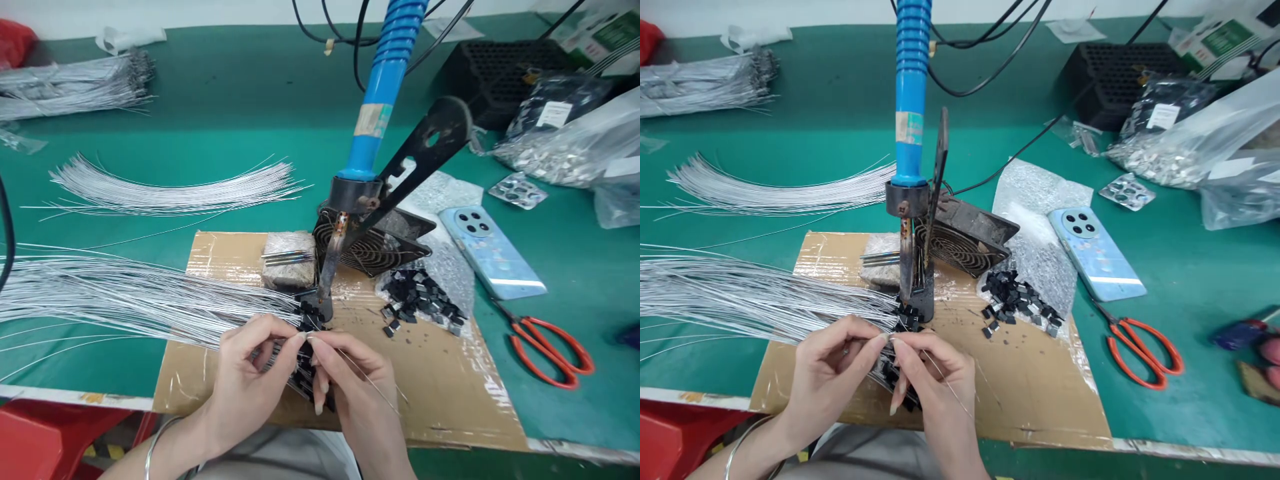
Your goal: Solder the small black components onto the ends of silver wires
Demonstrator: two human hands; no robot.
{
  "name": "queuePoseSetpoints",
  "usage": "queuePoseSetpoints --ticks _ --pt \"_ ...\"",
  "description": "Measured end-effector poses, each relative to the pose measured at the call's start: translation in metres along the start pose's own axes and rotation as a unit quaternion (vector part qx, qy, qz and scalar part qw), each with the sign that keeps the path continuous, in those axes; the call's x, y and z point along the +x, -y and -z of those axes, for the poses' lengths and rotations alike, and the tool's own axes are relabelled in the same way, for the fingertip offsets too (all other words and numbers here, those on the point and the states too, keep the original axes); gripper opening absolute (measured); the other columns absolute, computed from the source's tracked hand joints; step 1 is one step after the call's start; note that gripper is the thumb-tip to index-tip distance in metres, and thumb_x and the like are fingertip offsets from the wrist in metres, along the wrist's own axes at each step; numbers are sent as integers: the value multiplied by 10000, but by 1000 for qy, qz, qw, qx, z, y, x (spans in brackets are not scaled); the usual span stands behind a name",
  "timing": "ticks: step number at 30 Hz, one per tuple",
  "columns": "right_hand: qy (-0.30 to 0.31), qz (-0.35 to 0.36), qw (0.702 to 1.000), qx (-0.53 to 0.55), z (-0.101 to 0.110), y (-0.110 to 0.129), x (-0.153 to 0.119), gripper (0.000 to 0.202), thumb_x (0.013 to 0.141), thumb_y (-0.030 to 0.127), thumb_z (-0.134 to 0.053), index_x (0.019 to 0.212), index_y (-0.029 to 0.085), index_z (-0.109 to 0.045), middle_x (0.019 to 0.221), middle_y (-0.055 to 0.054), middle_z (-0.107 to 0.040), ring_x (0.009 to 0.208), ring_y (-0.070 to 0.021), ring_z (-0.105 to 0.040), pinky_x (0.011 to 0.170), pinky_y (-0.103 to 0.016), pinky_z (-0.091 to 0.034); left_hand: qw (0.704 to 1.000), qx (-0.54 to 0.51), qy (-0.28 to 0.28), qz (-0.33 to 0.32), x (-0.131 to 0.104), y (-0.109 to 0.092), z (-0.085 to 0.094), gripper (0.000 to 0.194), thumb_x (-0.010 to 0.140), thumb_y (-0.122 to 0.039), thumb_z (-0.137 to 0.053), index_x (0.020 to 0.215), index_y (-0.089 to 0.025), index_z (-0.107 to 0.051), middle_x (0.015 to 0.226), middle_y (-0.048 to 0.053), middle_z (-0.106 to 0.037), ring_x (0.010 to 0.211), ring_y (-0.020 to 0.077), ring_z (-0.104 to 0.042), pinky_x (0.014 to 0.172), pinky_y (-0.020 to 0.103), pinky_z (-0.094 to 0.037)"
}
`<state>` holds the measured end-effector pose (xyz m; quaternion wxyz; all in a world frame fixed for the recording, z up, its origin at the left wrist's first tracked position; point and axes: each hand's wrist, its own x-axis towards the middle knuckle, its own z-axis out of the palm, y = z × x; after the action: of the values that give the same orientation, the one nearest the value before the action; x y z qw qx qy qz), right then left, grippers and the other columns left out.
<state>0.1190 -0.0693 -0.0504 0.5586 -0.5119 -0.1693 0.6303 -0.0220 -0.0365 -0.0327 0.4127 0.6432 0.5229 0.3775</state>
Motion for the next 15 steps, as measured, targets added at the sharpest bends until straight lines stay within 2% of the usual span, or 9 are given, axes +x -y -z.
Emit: queuePoseSetpoints --ticks 6,12,15 --pt "-10 -12 1000 1 -1 4 -2 211 775 417 -904 784 212 -850 626 27 -646 378 -55 -547 360 -151 -459 1000 20 7 -14 -2 3 -1 183 963 -138 -635 800 -191 -700 600 -51 -513 523 97 -360 474 243 -278" --pt "32 -40 998 25 6 7 1 202 775 401 -894 745 209 -840 558 33 -599 358 -60 -514 337 -150 -430 998 38 31 -33 -1 1 2 186 966 -131 -635 805 -193 -705 584 -51 -494 529 106 -351 498 265 -271" --pt "32 -60 998 15 8 12 2 227 744 404 -909 706 198 -823 556 31 -596 371 -59 -510 345 -148 -428 998 46 35 -38 0 0 4 185 960 -126 -630 803 -193 -702 576 -51 -499 527 109 -353 508 273 -274"
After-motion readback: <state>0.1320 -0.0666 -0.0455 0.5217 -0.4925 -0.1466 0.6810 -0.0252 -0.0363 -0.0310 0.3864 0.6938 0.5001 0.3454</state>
